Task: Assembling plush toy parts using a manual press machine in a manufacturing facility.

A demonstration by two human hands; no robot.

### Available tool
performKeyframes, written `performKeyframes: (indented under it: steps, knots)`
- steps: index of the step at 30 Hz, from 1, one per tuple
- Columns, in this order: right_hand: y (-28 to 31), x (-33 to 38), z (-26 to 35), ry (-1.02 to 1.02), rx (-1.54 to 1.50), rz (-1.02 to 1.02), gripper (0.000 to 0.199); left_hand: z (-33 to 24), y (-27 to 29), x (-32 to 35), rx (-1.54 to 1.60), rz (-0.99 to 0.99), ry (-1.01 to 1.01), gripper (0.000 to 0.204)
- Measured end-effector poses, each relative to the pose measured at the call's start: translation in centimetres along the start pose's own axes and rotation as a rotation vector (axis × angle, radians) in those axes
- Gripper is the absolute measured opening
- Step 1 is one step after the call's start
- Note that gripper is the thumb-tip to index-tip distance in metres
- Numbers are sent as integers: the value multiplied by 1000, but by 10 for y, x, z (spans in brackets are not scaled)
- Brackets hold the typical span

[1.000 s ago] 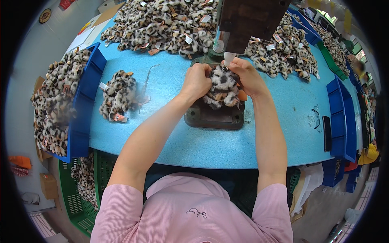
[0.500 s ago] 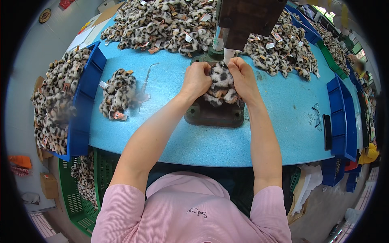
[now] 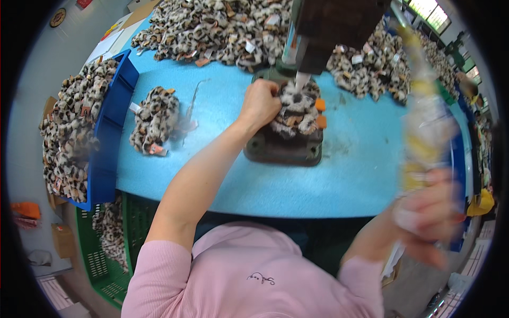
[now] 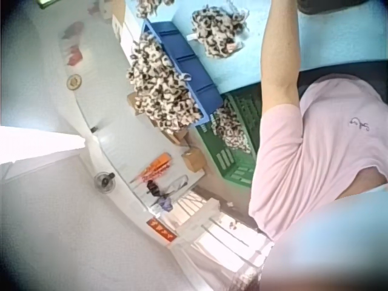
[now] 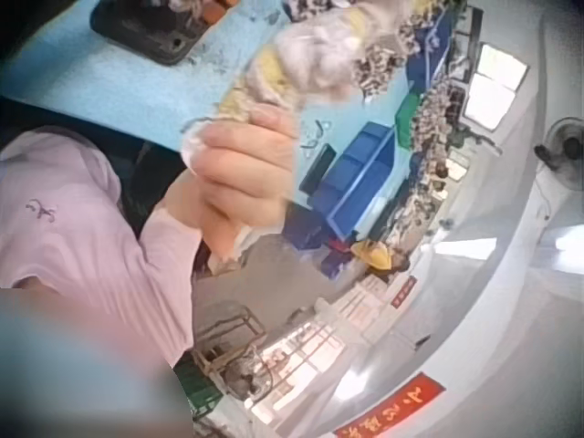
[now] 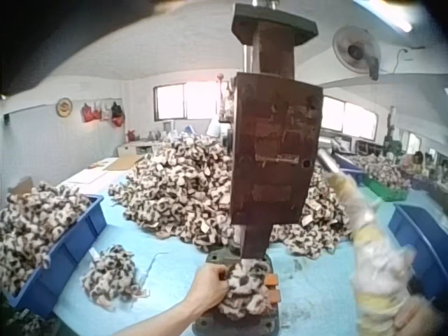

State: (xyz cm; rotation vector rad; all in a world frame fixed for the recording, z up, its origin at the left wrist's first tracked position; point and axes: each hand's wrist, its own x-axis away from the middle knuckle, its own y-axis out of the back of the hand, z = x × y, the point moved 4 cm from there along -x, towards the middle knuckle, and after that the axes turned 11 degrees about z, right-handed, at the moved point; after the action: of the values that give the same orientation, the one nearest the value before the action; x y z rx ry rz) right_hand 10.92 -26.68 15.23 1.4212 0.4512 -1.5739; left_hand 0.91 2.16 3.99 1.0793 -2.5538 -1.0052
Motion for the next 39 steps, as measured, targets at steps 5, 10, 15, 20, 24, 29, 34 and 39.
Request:
performKeyframes:
  steps: [5, 10, 15, 20, 24, 29, 34, 39]
  knots:
    - [21, -4, -4, -316, -415, -729, 42, 20, -22, -2, 1182, 220, 92, 4]
    - [-30, 41, -121, -852, -198, -306, 45, -27, -16, 39, 1262, 509, -177, 4]
    - [-102, 52, -136, -998, -194, -38, 23, -15, -34, 53, 1266, 430, -70, 9]
    - [-98, 23, -177, -874, 275, -188, 15, -14, -13, 13, 974, 110, 45, 1]
    - [-100, 22, -199, -1005, 352, -59, 18, 9, -19, -11, 715, 14, -13, 2]
    - [-94, 20, -218, -980, 348, 46, 20, 5, -21, -11, 919, 72, 89, 7]
    - [-91, 29, -223, -1016, 306, 122, 21, 8, -21, -10, 726, 321, 118, 8]
    - [-93, 15, -211, -978, -374, 15, 18, 7, -22, -9, 654, 256, 68, 8]
